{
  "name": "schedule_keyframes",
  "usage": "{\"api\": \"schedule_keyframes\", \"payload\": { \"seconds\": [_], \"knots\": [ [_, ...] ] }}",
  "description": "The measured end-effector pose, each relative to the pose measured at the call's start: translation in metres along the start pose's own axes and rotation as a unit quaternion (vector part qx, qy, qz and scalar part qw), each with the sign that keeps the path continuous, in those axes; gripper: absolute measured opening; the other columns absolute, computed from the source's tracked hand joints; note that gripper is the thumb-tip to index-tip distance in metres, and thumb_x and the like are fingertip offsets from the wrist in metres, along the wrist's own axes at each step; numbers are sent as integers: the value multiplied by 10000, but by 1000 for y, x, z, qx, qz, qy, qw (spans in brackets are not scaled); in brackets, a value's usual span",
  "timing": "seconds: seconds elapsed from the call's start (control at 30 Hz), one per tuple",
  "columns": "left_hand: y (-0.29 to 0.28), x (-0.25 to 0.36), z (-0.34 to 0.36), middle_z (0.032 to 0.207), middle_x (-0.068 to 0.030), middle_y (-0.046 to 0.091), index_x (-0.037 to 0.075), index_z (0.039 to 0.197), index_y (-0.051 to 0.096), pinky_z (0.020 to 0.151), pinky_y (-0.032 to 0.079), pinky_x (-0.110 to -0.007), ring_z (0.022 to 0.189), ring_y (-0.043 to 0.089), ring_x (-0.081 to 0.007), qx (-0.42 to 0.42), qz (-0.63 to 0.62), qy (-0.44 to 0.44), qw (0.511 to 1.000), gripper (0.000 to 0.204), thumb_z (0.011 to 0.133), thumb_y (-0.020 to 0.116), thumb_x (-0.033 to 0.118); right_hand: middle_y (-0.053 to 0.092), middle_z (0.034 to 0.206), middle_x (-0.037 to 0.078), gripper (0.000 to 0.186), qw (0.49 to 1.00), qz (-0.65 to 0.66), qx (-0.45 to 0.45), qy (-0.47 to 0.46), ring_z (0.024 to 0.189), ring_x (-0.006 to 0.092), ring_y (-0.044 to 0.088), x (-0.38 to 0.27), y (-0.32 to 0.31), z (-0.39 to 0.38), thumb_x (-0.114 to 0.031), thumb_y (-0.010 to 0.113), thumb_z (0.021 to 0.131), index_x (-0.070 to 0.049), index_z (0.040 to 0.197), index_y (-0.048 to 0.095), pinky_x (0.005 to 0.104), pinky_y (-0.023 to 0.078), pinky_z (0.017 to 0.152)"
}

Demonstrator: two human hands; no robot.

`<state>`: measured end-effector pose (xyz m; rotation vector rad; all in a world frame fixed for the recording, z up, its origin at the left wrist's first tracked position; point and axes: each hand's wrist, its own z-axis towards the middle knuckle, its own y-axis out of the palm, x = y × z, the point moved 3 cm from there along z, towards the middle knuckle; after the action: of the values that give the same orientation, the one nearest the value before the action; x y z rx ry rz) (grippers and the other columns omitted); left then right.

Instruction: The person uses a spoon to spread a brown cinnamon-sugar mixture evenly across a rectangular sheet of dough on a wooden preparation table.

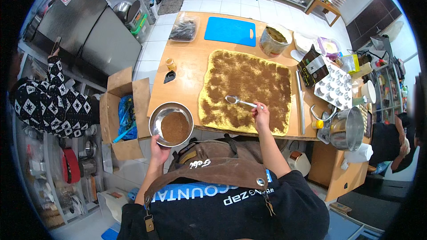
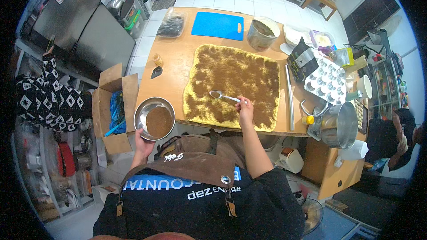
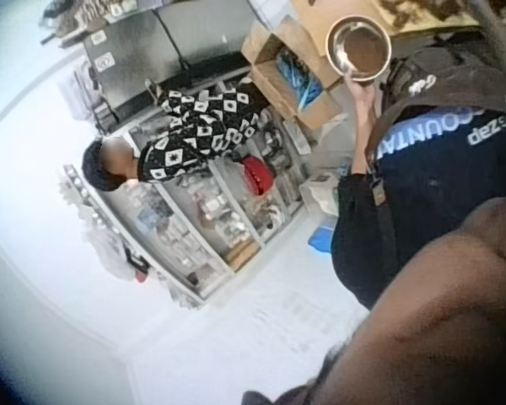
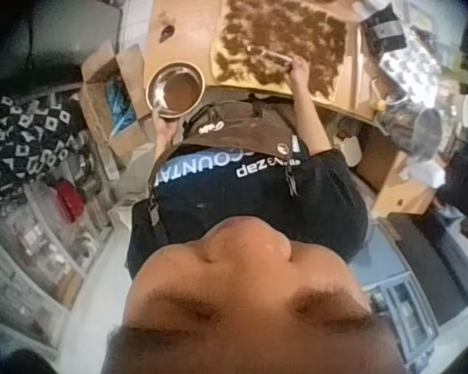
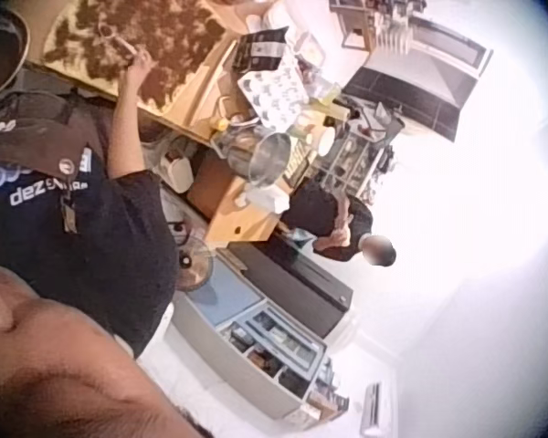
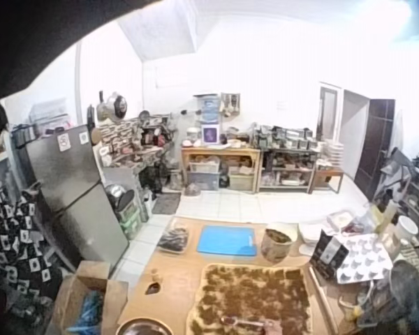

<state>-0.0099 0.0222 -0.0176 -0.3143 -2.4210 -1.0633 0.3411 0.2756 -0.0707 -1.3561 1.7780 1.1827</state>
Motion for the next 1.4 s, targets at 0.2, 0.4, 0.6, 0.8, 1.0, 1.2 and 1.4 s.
{"api": "schedule_keyframes", "payload": {
  "seconds": [0.2,0.4,0.6,0.8,1.0,1.2,1.4],
  "knots": [
    [-24,12,4,1180,-68,488,66,1191,419,948,334,-404,1095,454,-235,-20,-6,9,1000,505,750,494,299,511,623,1,190,999,-44,12,-24,532,64,446,15,19,-13,-198,446,901,-50,954,553,190,370,471],
    [-41,38,15,1178,-76,495,59,1189,421,944,343,-401,1094,461,-234,-30,7,16,999,501,755,483,300,507,626,3,187,996,-66,-1,-52,526,68,443,36,43,-12,-203,443,903,-60,951,555,193,369,472],
    [-67,59,23,1168,-82,499,58,1191,416,917,375,-407,1076,475,-248,-27,15,-16,999,502,751,482,291,500,628,4,187,996,-64,31,-55,522,70,444,43,75,-15,-205,448,901,-57,968,541,197,367,465],
    [-70,78,29,1162,-90,501,55,1185,417,902,392,-400,1051,492,-249,-12,22,-25,999,512,738,488,294,499,638,1,192,993,-82,13,-80,517,63,438,40,97,-18,-208,447,903,-56,963,547,195,366,462],
    [-76,80,30,1133,-79,522,55,1167,435,873,415,-377,1027,510,-233,-30,23,-30,999,498,733,492,292,515,643,2,189,995,-65,32,-75,522,60,444,47,90,-32,-203,445,902,-58,958,552,191,367,474],
    [-77,76,32,1103,-68,541,59,1156,446,859,425,-369,992,531,-227,-30,24,-34,999,480,736,490,288,515,639,1,180,991,-57,62,-106,528,59,445,45,76,-42,-185,449,900,-49,953,553,184,367,489],
    [-76,76,30,1105,-74,539,66,1155,448,850,432,-380,998,529,-229,-30,30,-35,999,473,738,489,285,508,638,5,176,984,-48,68,-159,545,60,450,40,86,-38,-178,452,898,-47,955,555,196,366,494]
  ]
}}
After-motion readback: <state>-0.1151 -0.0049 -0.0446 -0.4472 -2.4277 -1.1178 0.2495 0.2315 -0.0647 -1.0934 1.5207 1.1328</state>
